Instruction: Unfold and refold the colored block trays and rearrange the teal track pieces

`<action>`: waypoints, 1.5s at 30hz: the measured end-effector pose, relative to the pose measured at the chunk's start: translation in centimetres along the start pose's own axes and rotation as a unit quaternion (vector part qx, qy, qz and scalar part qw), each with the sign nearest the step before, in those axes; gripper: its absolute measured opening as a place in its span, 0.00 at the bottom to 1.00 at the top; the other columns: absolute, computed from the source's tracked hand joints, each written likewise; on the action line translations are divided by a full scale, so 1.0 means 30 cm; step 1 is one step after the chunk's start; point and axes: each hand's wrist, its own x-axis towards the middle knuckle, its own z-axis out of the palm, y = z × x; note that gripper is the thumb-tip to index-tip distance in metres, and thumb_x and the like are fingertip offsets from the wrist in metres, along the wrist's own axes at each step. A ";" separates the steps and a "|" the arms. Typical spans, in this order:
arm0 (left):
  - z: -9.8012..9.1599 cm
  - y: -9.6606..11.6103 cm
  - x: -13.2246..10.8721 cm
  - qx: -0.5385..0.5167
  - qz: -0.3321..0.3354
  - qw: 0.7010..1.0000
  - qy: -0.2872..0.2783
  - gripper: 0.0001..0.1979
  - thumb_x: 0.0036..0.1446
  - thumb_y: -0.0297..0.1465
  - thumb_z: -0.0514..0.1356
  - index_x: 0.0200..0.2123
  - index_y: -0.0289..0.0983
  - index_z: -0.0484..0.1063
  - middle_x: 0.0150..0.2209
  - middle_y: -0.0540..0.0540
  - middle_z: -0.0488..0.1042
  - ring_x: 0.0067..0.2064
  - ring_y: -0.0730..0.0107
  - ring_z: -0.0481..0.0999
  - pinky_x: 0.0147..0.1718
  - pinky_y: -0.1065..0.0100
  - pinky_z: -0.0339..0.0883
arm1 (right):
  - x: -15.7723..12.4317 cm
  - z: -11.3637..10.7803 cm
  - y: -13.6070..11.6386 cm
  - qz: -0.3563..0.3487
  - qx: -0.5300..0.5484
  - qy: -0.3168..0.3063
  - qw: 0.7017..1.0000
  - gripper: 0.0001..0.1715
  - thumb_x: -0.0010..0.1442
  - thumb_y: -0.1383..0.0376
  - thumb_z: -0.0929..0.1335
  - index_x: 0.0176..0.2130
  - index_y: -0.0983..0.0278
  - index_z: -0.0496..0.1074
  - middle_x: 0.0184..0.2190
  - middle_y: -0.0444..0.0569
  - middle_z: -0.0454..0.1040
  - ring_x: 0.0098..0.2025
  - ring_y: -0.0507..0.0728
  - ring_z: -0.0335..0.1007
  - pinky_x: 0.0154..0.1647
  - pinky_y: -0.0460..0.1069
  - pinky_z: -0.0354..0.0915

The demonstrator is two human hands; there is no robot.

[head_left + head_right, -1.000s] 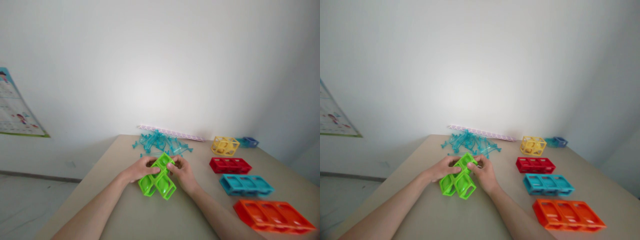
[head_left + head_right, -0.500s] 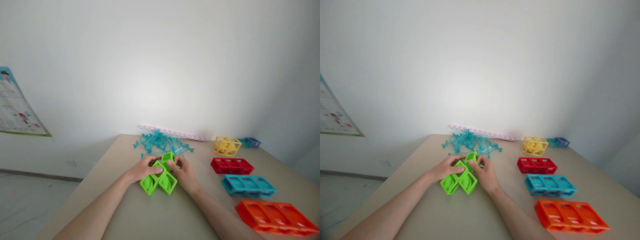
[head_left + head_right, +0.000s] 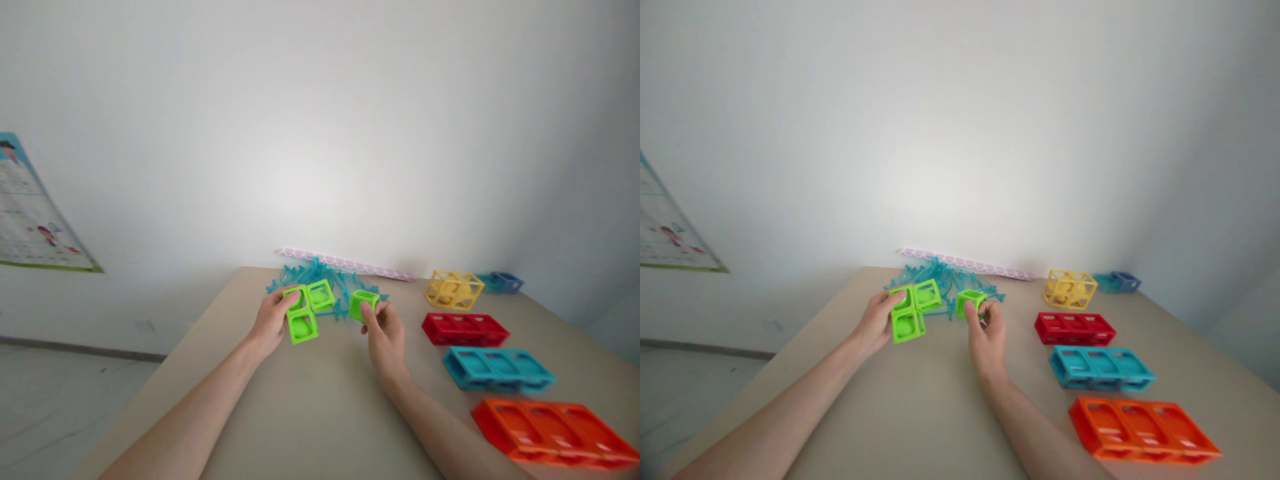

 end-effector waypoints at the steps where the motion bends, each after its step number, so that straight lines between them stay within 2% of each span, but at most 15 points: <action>1: 0.000 0.002 0.003 -0.014 0.007 1.000 0.010 0.20 0.46 0.35 0.68 0.42 0.30 0.75 0.33 0.42 0.79 0.29 0.66 0.77 0.26 0.67 0.72 | -0.006 0.002 0.000 0.003 -0.007 -0.025 1.000 0.22 0.55 0.51 0.69 0.28 0.59 0.55 0.22 0.38 0.58 0.22 0.50 0.56 0.23 0.46 0.55; 4: 0.001 0.004 0.007 -0.035 0.022 0.999 0.021 0.21 0.45 0.33 0.69 0.43 0.31 0.74 0.35 0.43 0.79 0.33 0.64 0.78 0.29 0.67 0.73 | -0.030 0.011 -0.004 -0.013 -0.035 -0.123 0.992 0.18 0.56 0.54 0.70 0.30 0.60 0.58 0.25 0.40 0.61 0.26 0.51 0.60 0.26 0.47 0.59; 7: 0.005 0.003 0.001 -0.023 0.024 0.999 0.008 0.23 0.44 0.32 0.70 0.44 0.32 0.73 0.36 0.43 0.78 0.34 0.64 0.78 0.32 0.66 0.74 | -0.048 0.016 -0.007 -0.078 -0.079 -0.197 0.974 0.13 0.56 0.59 0.70 0.31 0.60 0.62 0.31 0.44 0.65 0.33 0.54 0.64 0.32 0.48 0.63; 13: 0.007 0.002 -0.020 0.021 0.010 0.997 -0.074 0.24 0.43 0.31 0.71 0.45 0.38 0.71 0.40 0.46 0.77 0.36 0.65 0.78 0.36 0.65 0.73 | -0.030 -0.003 -0.004 -0.159 -0.122 -0.202 0.959 0.05 0.59 0.62 0.69 0.34 0.59 0.67 0.40 0.49 0.68 0.42 0.58 0.67 0.39 0.51 0.65; 17: 0.006 -0.006 -0.021 0.060 -0.006 0.994 -0.090 0.27 0.40 0.33 0.72 0.46 0.36 0.72 0.41 0.43 0.78 0.38 0.61 0.78 0.36 0.65 0.71 | -0.024 -0.008 -0.002 -0.174 -0.083 -0.208 0.959 0.10 0.60 0.62 0.68 0.43 0.57 0.66 0.50 0.52 0.68 0.50 0.60 0.66 0.44 0.54 0.66; 20: 0.010 -0.004 -0.022 0.066 0.013 0.993 -0.100 0.25 0.41 0.32 0.72 0.45 0.35 0.73 0.45 0.41 0.77 0.43 0.60 0.77 0.38 0.66 0.70 | -0.035 0.002 0.002 -0.143 -0.059 -0.178 0.972 0.22 0.60 0.60 0.68 0.53 0.56 0.61 0.54 0.53 0.65 0.51 0.60 0.64 0.46 0.55 0.67; 23: 0.011 0.003 -0.029 0.059 0.015 0.992 -0.111 0.25 0.40 0.30 0.72 0.44 0.37 0.72 0.45 0.42 0.77 0.42 0.60 0.77 0.37 0.67 0.69 | -0.042 0.013 0.009 -0.067 -0.061 -0.155 0.984 0.32 0.59 0.56 0.69 0.58 0.58 0.57 0.55 0.55 0.65 0.52 0.61 0.65 0.48 0.57 0.66; 27: 0.007 0.002 -0.038 0.075 -0.031 0.985 -0.151 0.28 0.40 0.31 0.72 0.47 0.39 0.69 0.43 0.44 0.77 0.41 0.59 0.78 0.38 0.63 0.70 | -0.043 0.018 0.009 0.046 0.025 -0.227 0.973 0.32 0.59 0.52 0.68 0.58 0.60 0.57 0.46 0.53 0.73 0.47 0.61 0.71 0.44 0.56 0.69; 30: 0.005 -0.008 -0.038 0.115 -0.032 0.979 -0.163 0.33 0.39 0.31 0.72 0.50 0.39 0.67 0.42 0.44 0.77 0.41 0.61 0.77 0.41 0.63 0.70 | -0.048 0.021 0.004 0.050 0.032 -0.249 0.967 0.34 0.57 0.53 0.69 0.58 0.60 0.57 0.46 0.53 0.73 0.46 0.60 0.72 0.42 0.54 0.70; 33: 0.011 -0.015 -0.035 0.099 -0.014 0.987 -0.126 0.35 0.38 0.30 0.73 0.52 0.39 0.66 0.42 0.45 0.77 0.40 0.62 0.77 0.40 0.64 0.70 | -0.059 0.026 0.005 0.051 0.014 -0.259 0.964 0.38 0.57 0.54 0.70 0.60 0.60 0.53 0.48 0.55 0.72 0.43 0.59 0.72 0.40 0.54 0.70; 35: 0.018 -0.017 -0.035 0.058 -0.005 0.993 -0.098 0.35 0.38 0.31 0.72 0.51 0.39 0.65 0.41 0.45 0.77 0.39 0.61 0.78 0.39 0.62 0.72 | -0.067 0.032 0.007 0.070 0.017 -0.280 0.957 0.41 0.55 0.55 0.71 0.61 0.60 0.52 0.46 0.54 0.73 0.40 0.58 0.73 0.39 0.55 0.70; 39: 0.033 -0.019 -0.040 0.006 0.002 0.998 -0.062 0.35 0.38 0.31 0.73 0.50 0.39 0.65 0.39 0.46 0.77 0.38 0.60 0.78 0.37 0.61 0.73 | -0.072 0.046 -0.002 0.103 0.055 -0.301 0.947 0.35 0.54 0.56 0.72 0.56 0.60 0.58 0.40 0.50 0.76 0.37 0.58 0.74 0.37 0.53 0.70; 42: 0.037 -0.025 -0.040 0.011 0.008 0.999 -0.045 0.34 0.37 0.32 0.73 0.49 0.38 0.66 0.38 0.45 0.78 0.38 0.60 0.78 0.36 0.62 0.73 | -0.069 0.051 -0.012 0.114 0.073 -0.288 0.948 0.31 0.51 0.57 0.74 0.51 0.61 0.64 0.44 0.51 0.76 0.37 0.58 0.75 0.34 0.52 0.70; 45: 0.036 -0.031 -0.035 0.036 0.021 0.999 -0.030 0.33 0.37 0.33 0.73 0.48 0.38 0.67 0.37 0.45 0.78 0.37 0.61 0.78 0.36 0.63 0.73 | -0.068 0.051 -0.011 0.101 0.063 -0.282 0.952 0.28 0.50 0.57 0.74 0.48 0.62 0.66 0.47 0.53 0.75 0.41 0.60 0.75 0.38 0.53 0.71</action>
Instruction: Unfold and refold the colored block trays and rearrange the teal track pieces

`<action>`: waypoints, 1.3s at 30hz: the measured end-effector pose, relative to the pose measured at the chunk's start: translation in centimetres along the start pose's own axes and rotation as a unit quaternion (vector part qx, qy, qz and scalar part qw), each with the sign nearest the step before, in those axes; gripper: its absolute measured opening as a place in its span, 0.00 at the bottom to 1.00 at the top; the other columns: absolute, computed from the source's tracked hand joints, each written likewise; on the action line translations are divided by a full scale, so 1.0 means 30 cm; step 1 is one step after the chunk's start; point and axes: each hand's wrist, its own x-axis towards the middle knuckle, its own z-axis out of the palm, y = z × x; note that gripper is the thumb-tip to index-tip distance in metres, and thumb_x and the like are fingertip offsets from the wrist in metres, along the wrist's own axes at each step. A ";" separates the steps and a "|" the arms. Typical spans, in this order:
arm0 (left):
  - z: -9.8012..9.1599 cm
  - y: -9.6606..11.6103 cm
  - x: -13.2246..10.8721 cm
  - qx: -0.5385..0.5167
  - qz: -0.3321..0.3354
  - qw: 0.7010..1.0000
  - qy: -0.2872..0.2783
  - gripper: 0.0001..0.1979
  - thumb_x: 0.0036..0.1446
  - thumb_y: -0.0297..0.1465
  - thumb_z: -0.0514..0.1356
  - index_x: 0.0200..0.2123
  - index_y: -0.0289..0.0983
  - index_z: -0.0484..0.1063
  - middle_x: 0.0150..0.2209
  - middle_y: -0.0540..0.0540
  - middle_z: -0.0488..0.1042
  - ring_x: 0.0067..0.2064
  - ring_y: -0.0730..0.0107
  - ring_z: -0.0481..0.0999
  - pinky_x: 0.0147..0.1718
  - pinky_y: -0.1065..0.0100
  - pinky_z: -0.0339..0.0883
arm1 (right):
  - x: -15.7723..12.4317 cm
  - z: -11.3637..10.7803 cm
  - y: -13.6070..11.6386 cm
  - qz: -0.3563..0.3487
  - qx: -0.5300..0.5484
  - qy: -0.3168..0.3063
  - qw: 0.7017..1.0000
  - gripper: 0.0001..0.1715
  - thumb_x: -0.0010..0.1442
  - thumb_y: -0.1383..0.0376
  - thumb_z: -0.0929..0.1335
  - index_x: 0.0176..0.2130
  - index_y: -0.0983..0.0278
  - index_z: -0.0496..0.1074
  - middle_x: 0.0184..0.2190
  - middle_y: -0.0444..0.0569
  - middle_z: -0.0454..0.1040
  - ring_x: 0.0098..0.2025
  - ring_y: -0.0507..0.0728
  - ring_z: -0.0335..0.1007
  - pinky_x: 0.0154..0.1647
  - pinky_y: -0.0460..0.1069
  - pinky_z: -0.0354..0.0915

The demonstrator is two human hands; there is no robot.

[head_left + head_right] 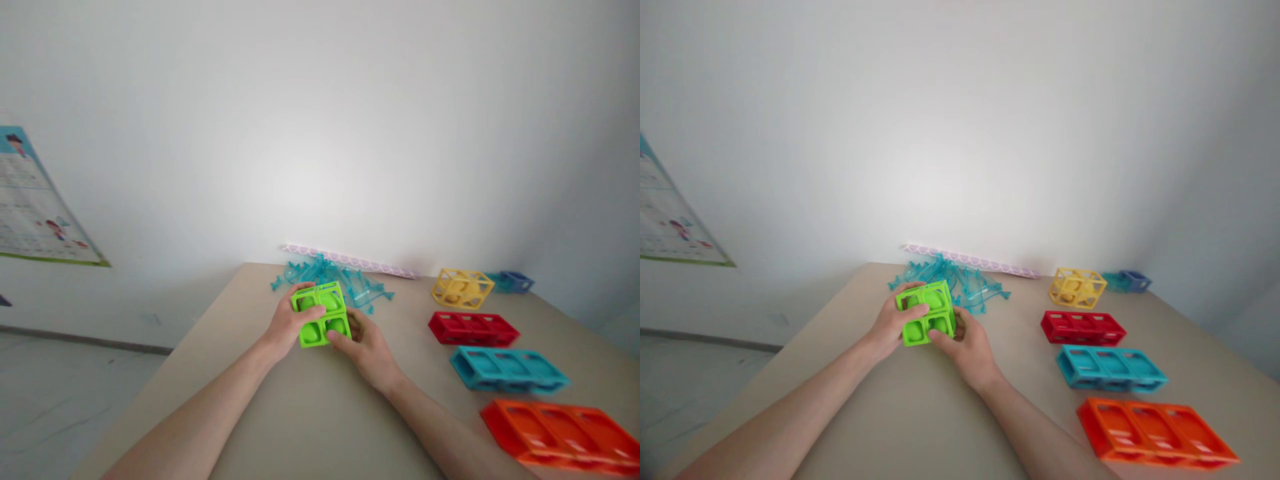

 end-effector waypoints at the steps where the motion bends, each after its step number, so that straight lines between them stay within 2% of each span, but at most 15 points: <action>1: 0.000 -0.002 0.002 0.013 0.009 1.000 0.014 0.32 0.37 0.33 0.73 0.47 0.38 0.67 0.36 0.46 0.78 0.36 0.62 0.78 0.35 0.64 0.73 | 0.000 0.000 0.003 -0.005 -0.016 0.001 1.000 0.28 0.50 0.57 0.75 0.48 0.62 0.67 0.47 0.52 0.75 0.42 0.60 0.75 0.39 0.53 0.71; 5: 0.004 -0.013 0.008 0.057 0.034 0.995 0.074 0.29 0.37 0.35 0.73 0.43 0.38 0.68 0.33 0.50 0.76 0.33 0.68 0.76 0.33 0.68 0.72 | -0.005 0.001 0.019 -0.024 -0.092 0.017 0.995 0.28 0.48 0.56 0.75 0.45 0.63 0.67 0.41 0.51 0.76 0.40 0.60 0.75 0.41 0.54 0.70; 8: 0.012 -0.013 0.007 0.045 0.025 0.995 0.080 0.28 0.37 0.35 0.73 0.42 0.37 0.69 0.33 0.49 0.77 0.33 0.68 0.77 0.33 0.67 0.72 | -0.010 0.001 0.023 -0.041 -0.122 0.032 0.991 0.25 0.49 0.56 0.75 0.43 0.62 0.67 0.38 0.49 0.76 0.37 0.59 0.74 0.38 0.53 0.70; 13: 0.019 0.017 0.006 -0.088 -0.025 0.996 0.022 0.22 0.45 0.35 0.70 0.42 0.33 0.72 0.38 0.42 0.79 0.37 0.61 0.79 0.38 0.62 0.73 | -0.017 -0.006 0.017 -0.080 -0.125 0.044 0.988 0.23 0.51 0.58 0.74 0.42 0.60 0.64 0.37 0.47 0.74 0.37 0.57 0.73 0.38 0.52 0.70; 16: 0.006 0.034 0.017 -0.149 -0.036 0.988 0.018 0.20 0.49 0.35 0.67 0.44 0.34 0.73 0.40 0.43 0.80 0.38 0.62 0.79 0.39 0.64 0.72 | -0.018 -0.006 0.011 -0.107 -0.083 0.061 0.989 0.25 0.51 0.60 0.75 0.44 0.58 0.62 0.41 0.48 0.72 0.41 0.58 0.72 0.41 0.53 0.70; 20: -0.003 0.034 0.025 -0.176 -0.066 0.982 0.020 0.18 0.50 0.33 0.67 0.45 0.36 0.72 0.41 0.44 0.80 0.41 0.63 0.79 0.40 0.66 0.72 | -0.015 -0.004 0.012 -0.149 -0.033 0.070 0.986 0.26 0.52 0.63 0.74 0.45 0.57 0.61 0.43 0.48 0.70 0.46 0.58 0.71 0.47 0.54 0.69; 26: 0.015 0.037 0.004 -0.212 -0.136 0.966 -0.060 0.16 0.57 0.35 0.59 0.46 0.34 0.72 0.40 0.40 0.79 0.42 0.59 0.79 0.40 0.60 0.73 | -0.008 -0.010 0.024 -0.175 -0.043 0.092 0.979 0.25 0.53 0.65 0.74 0.46 0.56 0.60 0.44 0.47 0.68 0.47 0.58 0.70 0.47 0.54 0.69; 30: 0.013 0.044 -0.003 -0.225 -0.138 0.963 -0.055 0.14 0.56 0.32 0.57 0.44 0.33 0.72 0.38 0.39 0.79 0.40 0.58 0.79 0.41 0.57 0.74 | -0.004 -0.015 0.023 -0.199 -0.056 0.111 0.972 0.24 0.53 0.66 0.73 0.44 0.56 0.59 0.46 0.48 0.66 0.48 0.58 0.68 0.48 0.54 0.68; 33: 0.012 0.042 -0.003 -0.203 -0.123 0.970 -0.055 0.11 0.54 0.29 0.60 0.42 0.32 0.72 0.36 0.40 0.80 0.37 0.60 0.80 0.41 0.58 0.74 | 0.001 -0.025 0.021 -0.245 -0.111 0.117 0.956 0.23 0.54 0.68 0.71 0.44 0.57 0.57 0.48 0.50 0.64 0.51 0.59 0.65 0.48 0.54 0.67; 35: 0.013 0.041 -0.003 -0.176 -0.096 0.978 -0.059 0.11 0.53 0.29 0.62 0.41 0.33 0.72 0.35 0.41 0.80 0.35 0.62 0.80 0.40 0.59 0.75 | 0.005 -0.038 0.017 -0.284 -0.176 0.120 0.935 0.22 0.55 0.70 0.70 0.43 0.57 0.57 0.48 0.51 0.63 0.52 0.59 0.63 0.47 0.55 0.66; 39: 0.012 0.045 -0.005 -0.099 -0.066 0.990 -0.072 0.14 0.53 0.35 0.65 0.39 0.32 0.73 0.34 0.40 0.80 0.34 0.60 0.81 0.39 0.60 0.75 | 0.008 -0.063 -0.003 -0.344 -0.283 0.126 0.886 0.19 0.55 0.74 0.68 0.42 0.58 0.59 0.46 0.51 0.64 0.49 0.59 0.64 0.46 0.55 0.64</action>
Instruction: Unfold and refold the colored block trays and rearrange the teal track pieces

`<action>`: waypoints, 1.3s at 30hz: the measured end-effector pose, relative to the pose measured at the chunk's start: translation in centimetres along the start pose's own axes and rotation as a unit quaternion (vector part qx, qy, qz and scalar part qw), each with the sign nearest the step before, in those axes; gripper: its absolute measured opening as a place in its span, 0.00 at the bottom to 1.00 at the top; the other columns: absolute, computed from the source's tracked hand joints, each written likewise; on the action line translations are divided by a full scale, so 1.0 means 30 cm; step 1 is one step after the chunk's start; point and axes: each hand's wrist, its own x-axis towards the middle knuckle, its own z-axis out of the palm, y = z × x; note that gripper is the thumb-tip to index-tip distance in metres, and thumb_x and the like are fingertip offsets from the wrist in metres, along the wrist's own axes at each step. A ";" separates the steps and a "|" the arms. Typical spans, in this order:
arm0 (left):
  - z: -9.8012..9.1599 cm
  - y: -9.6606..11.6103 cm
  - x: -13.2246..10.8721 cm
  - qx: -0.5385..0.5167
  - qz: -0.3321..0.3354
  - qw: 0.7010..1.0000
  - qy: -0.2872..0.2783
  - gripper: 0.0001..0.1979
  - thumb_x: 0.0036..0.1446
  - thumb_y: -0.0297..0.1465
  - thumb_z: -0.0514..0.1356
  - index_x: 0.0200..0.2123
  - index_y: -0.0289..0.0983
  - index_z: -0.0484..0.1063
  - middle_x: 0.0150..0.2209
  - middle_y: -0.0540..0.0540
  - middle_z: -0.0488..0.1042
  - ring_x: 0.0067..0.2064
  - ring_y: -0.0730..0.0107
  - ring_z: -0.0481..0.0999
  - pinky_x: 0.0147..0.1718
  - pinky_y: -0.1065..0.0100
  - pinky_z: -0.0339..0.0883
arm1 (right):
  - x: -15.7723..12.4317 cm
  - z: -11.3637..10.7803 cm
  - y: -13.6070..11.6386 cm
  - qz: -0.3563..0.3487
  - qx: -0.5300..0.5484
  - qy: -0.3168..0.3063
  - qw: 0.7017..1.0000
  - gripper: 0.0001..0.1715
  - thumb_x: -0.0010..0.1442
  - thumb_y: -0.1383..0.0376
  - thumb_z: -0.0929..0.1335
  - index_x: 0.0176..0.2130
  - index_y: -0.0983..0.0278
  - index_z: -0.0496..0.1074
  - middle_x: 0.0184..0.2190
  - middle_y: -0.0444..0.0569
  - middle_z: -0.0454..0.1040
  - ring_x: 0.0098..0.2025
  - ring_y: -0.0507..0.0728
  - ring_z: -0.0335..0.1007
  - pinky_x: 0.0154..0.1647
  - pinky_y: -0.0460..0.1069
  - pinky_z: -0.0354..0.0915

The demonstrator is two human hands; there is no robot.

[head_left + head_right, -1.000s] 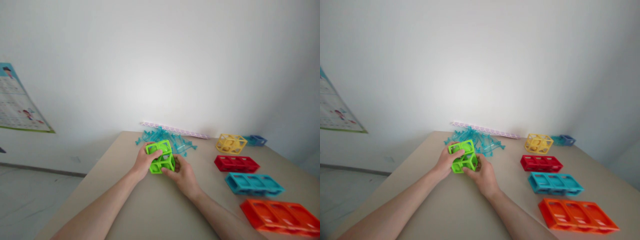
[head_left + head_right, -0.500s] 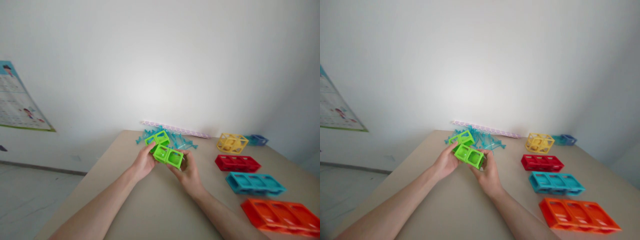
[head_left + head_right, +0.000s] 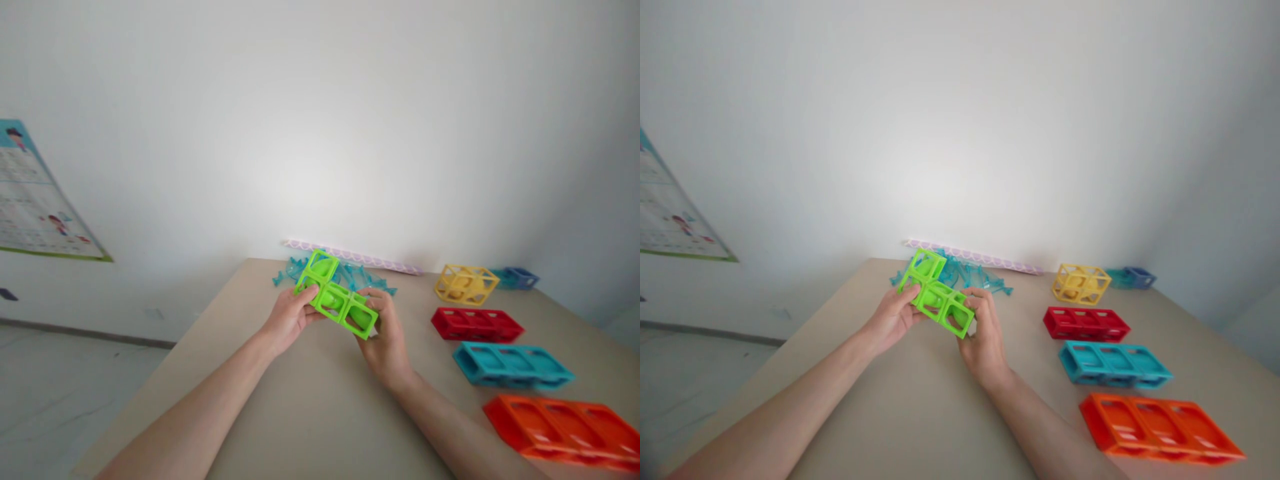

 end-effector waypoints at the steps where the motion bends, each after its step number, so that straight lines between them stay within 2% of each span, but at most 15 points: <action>1: -0.001 0.000 0.000 0.014 -0.006 1.000 0.005 0.15 0.52 0.37 0.65 0.39 0.31 0.74 0.33 0.39 0.80 0.34 0.60 0.81 0.38 0.60 0.75 | 0.004 -0.006 -0.003 -0.019 -0.017 -0.003 1.000 0.19 0.55 0.75 0.67 0.42 0.58 0.59 0.46 0.51 0.64 0.48 0.59 0.64 0.46 0.55 0.64; 5: -0.014 -0.007 0.008 0.030 -0.067 0.996 0.044 0.18 0.53 0.40 0.63 0.40 0.31 0.74 0.31 0.39 0.80 0.32 0.60 0.81 0.34 0.62 0.76 | 0.016 -0.018 -0.020 -0.086 -0.053 -0.033 0.994 0.22 0.53 0.81 0.62 0.42 0.58 0.60 0.47 0.52 0.62 0.47 0.58 0.64 0.43 0.52 0.65; 8: -0.026 -0.012 0.015 0.036 -0.100 0.993 0.053 0.18 0.54 0.40 0.62 0.40 0.31 0.74 0.31 0.38 0.81 0.31 0.59 0.81 0.33 0.61 0.76 | 0.023 -0.023 -0.023 -0.113 -0.077 -0.041 0.990 0.25 0.50 0.83 0.59 0.41 0.58 0.62 0.48 0.51 0.60 0.47 0.57 0.63 0.41 0.51 0.65; 12: -0.025 -0.003 0.011 0.033 -0.122 0.991 0.029 0.18 0.55 0.39 0.61 0.42 0.29 0.74 0.33 0.35 0.81 0.33 0.57 0.81 0.34 0.60 0.76 | 0.029 -0.033 -0.012 -0.128 -0.101 -0.031 0.986 0.27 0.46 0.84 0.58 0.41 0.59 0.63 0.48 0.51 0.59 0.46 0.57 0.63 0.40 0.51 0.66; 18: -0.020 0.018 0.003 0.003 -0.229 0.973 -0.018 0.24 0.62 0.42 0.53 0.41 0.23 0.75 0.33 0.32 0.81 0.33 0.56 0.82 0.32 0.62 0.76 | 0.030 -0.041 -0.007 -0.150 -0.117 -0.024 0.981 0.29 0.44 0.84 0.58 0.41 0.58 0.64 0.48 0.51 0.60 0.45 0.57 0.64 0.38 0.50 0.66; 21: -0.024 0.021 0.005 -0.023 -0.256 0.966 -0.021 0.24 0.63 0.41 0.52 0.42 0.23 0.74 0.33 0.32 0.81 0.33 0.56 0.82 0.32 0.63 0.76 | 0.032 -0.044 -0.012 -0.158 -0.131 -0.018 0.979 0.30 0.44 0.84 0.58 0.40 0.58 0.65 0.48 0.50 0.60 0.45 0.57 0.64 0.38 0.51 0.67; 25: -0.020 0.018 0.004 -0.053 -0.241 0.969 -0.016 0.21 0.64 0.37 0.51 0.44 0.23 0.73 0.33 0.34 0.81 0.32 0.60 0.82 0.31 0.66 0.76 | 0.039 -0.047 -0.017 -0.168 -0.148 -0.001 0.975 0.29 0.44 0.84 0.59 0.40 0.59 0.65 0.48 0.51 0.60 0.46 0.57 0.64 0.38 0.50 0.66; 29: -0.010 0.015 -0.002 -0.041 -0.214 0.976 -0.021 0.22 0.63 0.39 0.53 0.43 0.23 0.74 0.33 0.32 0.81 0.33 0.59 0.82 0.34 0.64 0.76 | 0.041 -0.046 -0.013 -0.163 -0.159 -0.012 0.974 0.29 0.44 0.84 0.59 0.41 0.58 0.66 0.48 0.50 0.60 0.44 0.57 0.64 0.36 0.49 0.66; 32: -0.011 0.011 -0.004 -0.026 -0.174 0.984 -0.032 0.19 0.58 0.39 0.60 0.42 0.26 0.74 0.35 0.33 0.80 0.35 0.58 0.82 0.36 0.63 0.76 | 0.039 -0.047 -0.013 -0.134 -0.143 -0.034 0.980 0.29 0.45 0.83 0.59 0.42 0.57 0.66 0.47 0.51 0.61 0.45 0.58 0.64 0.38 0.51 0.66; 36: -0.013 0.011 -0.004 -0.003 -0.104 0.994 -0.040 0.16 0.51 0.34 0.67 0.41 0.30 0.74 0.37 0.37 0.80 0.36 0.60 0.81 0.38 0.61 0.75 | 0.035 -0.049 -0.020 -0.085 -0.081 -0.065 0.991 0.28 0.45 0.82 0.60 0.42 0.58 0.64 0.46 0.52 0.62 0.48 0.59 0.64 0.45 0.54 0.64; 39: -0.008 0.015 -0.008 0.029 -0.050 0.996 -0.064 0.17 0.49 0.32 0.68 0.42 0.33 0.74 0.40 0.39 0.80 0.39 0.59 0.80 0.40 0.60 0.75 | 0.031 -0.044 -0.022 -0.028 -0.034 -0.039 0.998 0.24 0.45 0.80 0.62 0.41 0.59 0.62 0.45 0.52 0.63 0.47 0.59 0.65 0.45 0.54 0.63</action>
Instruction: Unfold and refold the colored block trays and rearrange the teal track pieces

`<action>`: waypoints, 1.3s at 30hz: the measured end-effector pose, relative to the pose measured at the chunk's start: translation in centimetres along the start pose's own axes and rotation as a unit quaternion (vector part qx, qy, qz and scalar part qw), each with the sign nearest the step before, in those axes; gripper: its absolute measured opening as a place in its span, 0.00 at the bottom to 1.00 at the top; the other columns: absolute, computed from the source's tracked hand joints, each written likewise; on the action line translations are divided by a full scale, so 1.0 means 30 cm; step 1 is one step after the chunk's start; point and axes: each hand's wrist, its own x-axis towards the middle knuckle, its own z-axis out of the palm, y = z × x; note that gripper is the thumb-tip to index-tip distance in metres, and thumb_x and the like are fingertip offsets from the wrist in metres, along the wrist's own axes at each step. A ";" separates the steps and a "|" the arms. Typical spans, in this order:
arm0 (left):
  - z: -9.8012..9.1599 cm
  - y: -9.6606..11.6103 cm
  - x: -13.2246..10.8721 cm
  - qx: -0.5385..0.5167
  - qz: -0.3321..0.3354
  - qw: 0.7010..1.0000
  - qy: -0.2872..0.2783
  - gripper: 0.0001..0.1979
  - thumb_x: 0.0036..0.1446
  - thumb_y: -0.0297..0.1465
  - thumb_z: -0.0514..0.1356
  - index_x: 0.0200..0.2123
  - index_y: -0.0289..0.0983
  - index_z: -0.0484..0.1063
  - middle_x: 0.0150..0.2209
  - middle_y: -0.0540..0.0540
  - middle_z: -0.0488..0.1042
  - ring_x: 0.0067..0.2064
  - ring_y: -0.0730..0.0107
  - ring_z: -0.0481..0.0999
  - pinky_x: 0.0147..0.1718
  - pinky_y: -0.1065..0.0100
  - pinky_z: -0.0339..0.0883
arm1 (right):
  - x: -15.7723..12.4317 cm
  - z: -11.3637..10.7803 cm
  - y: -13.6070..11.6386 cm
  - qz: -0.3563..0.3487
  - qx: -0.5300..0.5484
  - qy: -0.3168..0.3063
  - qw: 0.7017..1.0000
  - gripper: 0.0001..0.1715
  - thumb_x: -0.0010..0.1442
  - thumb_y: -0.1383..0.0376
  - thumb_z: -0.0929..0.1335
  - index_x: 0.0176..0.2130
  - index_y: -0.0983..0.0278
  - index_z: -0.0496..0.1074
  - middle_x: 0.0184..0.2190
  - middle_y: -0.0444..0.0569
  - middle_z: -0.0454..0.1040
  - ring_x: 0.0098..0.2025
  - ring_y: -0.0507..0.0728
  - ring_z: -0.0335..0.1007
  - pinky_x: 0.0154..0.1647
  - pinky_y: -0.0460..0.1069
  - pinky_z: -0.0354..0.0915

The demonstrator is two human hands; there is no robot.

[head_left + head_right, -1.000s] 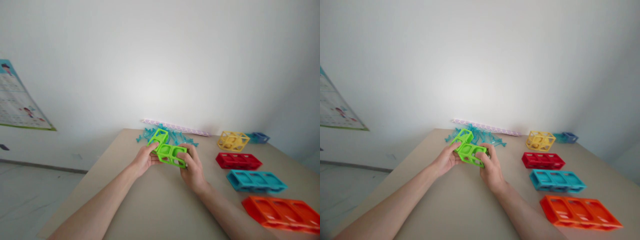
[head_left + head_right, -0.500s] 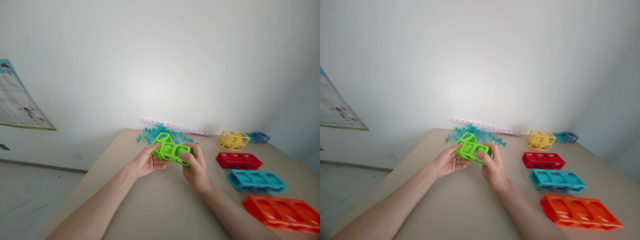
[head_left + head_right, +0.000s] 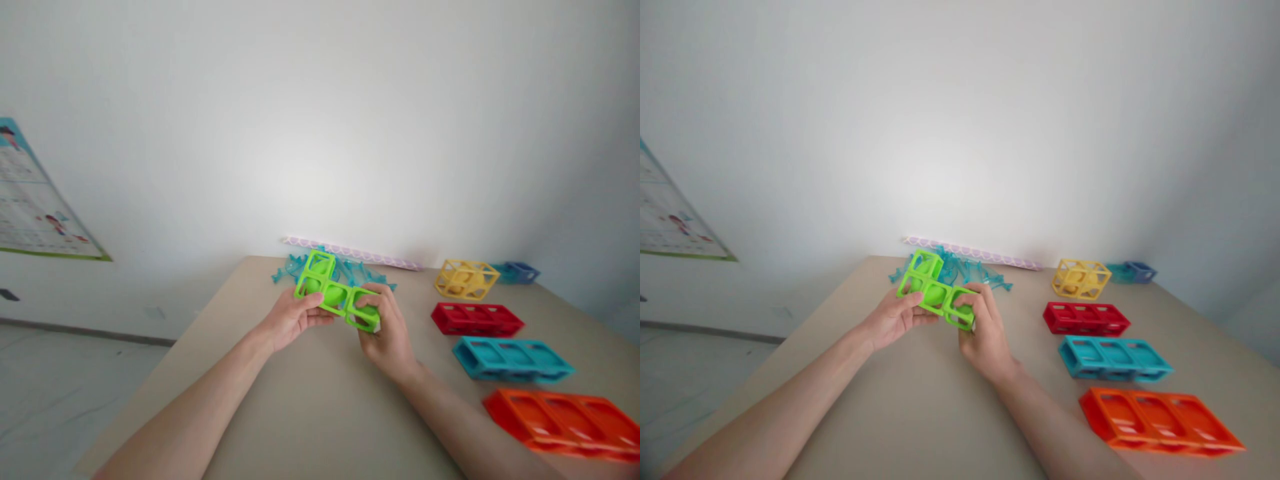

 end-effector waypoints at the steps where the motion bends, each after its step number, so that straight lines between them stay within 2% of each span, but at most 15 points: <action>1: 0.002 0.001 -0.001 0.017 0.012 1.000 -0.005 0.17 0.48 0.32 0.68 0.42 0.33 0.74 0.40 0.40 0.79 0.40 0.59 0.80 0.40 0.60 0.75 | -0.001 0.003 0.001 0.025 0.017 0.011 0.999 0.23 0.46 0.79 0.64 0.40 0.59 0.62 0.44 0.51 0.64 0.46 0.59 0.65 0.45 0.54 0.63; 5: 0.005 -0.003 -0.003 0.073 0.035 0.997 0.006 0.19 0.47 0.32 0.69 0.43 0.34 0.74 0.40 0.41 0.79 0.41 0.56 0.80 0.42 0.57 0.74 | -0.007 0.020 0.007 0.119 0.091 0.024 0.988 0.17 0.45 0.73 0.69 0.36 0.60 0.64 0.41 0.48 0.67 0.44 0.59 0.66 0.44 0.53 0.63; 7: -0.001 -0.011 -0.001 0.085 0.040 0.995 0.014 0.20 0.47 0.33 0.69 0.44 0.34 0.73 0.39 0.42 0.79 0.40 0.56 0.80 0.42 0.55 0.74 | -0.009 0.026 0.011 0.192 0.146 0.025 0.970 0.17 0.44 0.71 0.71 0.35 0.61 0.65 0.38 0.47 0.69 0.40 0.58 0.67 0.40 0.51 0.64; 11: -0.020 -0.027 0.005 0.122 0.063 0.990 0.036 0.22 0.46 0.35 0.69 0.45 0.34 0.72 0.40 0.42 0.78 0.39 0.57 0.80 0.39 0.56 0.74 | -0.009 0.029 0.021 0.353 0.283 0.020 0.892 0.13 0.45 0.65 0.72 0.33 0.63 0.68 0.26 0.43 0.69 0.27 0.54 0.65 0.28 0.48 0.62; 14: -0.027 -0.029 0.005 0.161 0.072 0.983 0.049 0.23 0.45 0.36 0.69 0.45 0.35 0.70 0.39 0.44 0.77 0.38 0.59 0.79 0.37 0.59 0.74 | -0.006 0.030 0.029 0.397 0.362 0.046 0.842 0.11 0.50 0.59 0.70 0.30 0.64 0.68 0.24 0.44 0.68 0.25 0.53 0.64 0.24 0.48 0.62; 16: -0.025 -0.025 0.002 0.194 0.076 0.977 0.042 0.25 0.44 0.35 0.69 0.45 0.36 0.69 0.38 0.45 0.77 0.38 0.60 0.79 0.36 0.62 0.73 | -0.006 0.033 0.033 0.424 0.362 0.062 0.828 0.13 0.51 0.56 0.69 0.31 0.63 0.67 0.24 0.44 0.68 0.24 0.53 0.64 0.22 0.47 0.62; 20: -0.009 -0.017 -0.010 0.289 0.094 0.953 0.016 0.24 0.42 0.33 0.70 0.44 0.35 0.70 0.37 0.46 0.77 0.37 0.65 0.76 0.36 0.68 0.69 | -0.012 0.041 0.038 0.455 0.284 0.074 0.841 0.10 0.49 0.60 0.67 0.33 0.63 0.67 0.22 0.42 0.67 0.21 0.53 0.63 0.19 0.47 0.61; 24: -0.004 -0.027 -0.018 0.362 0.087 0.928 -0.008 0.25 0.43 0.33 0.69 0.46 0.35 0.70 0.41 0.45 0.77 0.41 0.61 0.75 0.40 0.67 0.68 | -0.014 0.038 0.033 0.450 0.227 0.067 0.861 0.12 0.46 0.64 0.67 0.34 0.64 0.70 0.23 0.43 0.70 0.23 0.54 0.64 0.19 0.46 0.60; 28: -0.015 -0.040 -0.016 0.404 0.061 0.912 -0.025 0.28 0.44 0.34 0.68 0.49 0.36 0.69 0.41 0.45 0.76 0.40 0.61 0.75 0.38 0.66 0.68 | -0.012 0.034 0.023 0.374 0.154 0.022 0.914 0.16 0.46 0.67 0.66 0.38 0.64 0.70 0.31 0.45 0.75 0.32 0.57 0.70 0.34 0.51 0.66; 31: -0.016 -0.037 -0.016 0.440 0.090 0.894 -0.001 0.28 0.44 0.35 0.68 0.50 0.36 0.69 0.44 0.43 0.75 0.43 0.58 0.74 0.42 0.64 0.67 | -0.016 0.037 0.023 0.322 0.126 0.001 0.938 0.19 0.48 0.68 0.66 0.43 0.64 0.68 0.37 0.47 0.75 0.39 0.59 0.71 0.43 0.54 0.66; 36: -0.007 -0.032 -0.022 0.453 0.153 0.878 0.006 0.34 0.43 0.33 0.69 0.54 0.40 0.65 0.49 0.41 0.73 0.49 0.56 0.72 0.50 0.60 0.64 | -0.032 0.047 0.028 0.279 0.132 0.012 0.951 0.22 0.52 0.65 0.69 0.47 0.62 0.65 0.40 0.49 0.73 0.42 0.58 0.71 0.44 0.54 0.67; 39: -0.014 -0.044 -0.018 0.436 0.154 0.886 0.017 0.38 0.40 0.32 0.71 0.56 0.42 0.63 0.50 0.41 0.72 0.51 0.55 0.72 0.51 0.59 0.64 | -0.042 0.049 0.032 0.242 0.153 0.005 0.958 0.24 0.53 0.65 0.70 0.50 0.62 0.64 0.43 0.50 0.72 0.44 0.58 0.71 0.46 0.55 0.68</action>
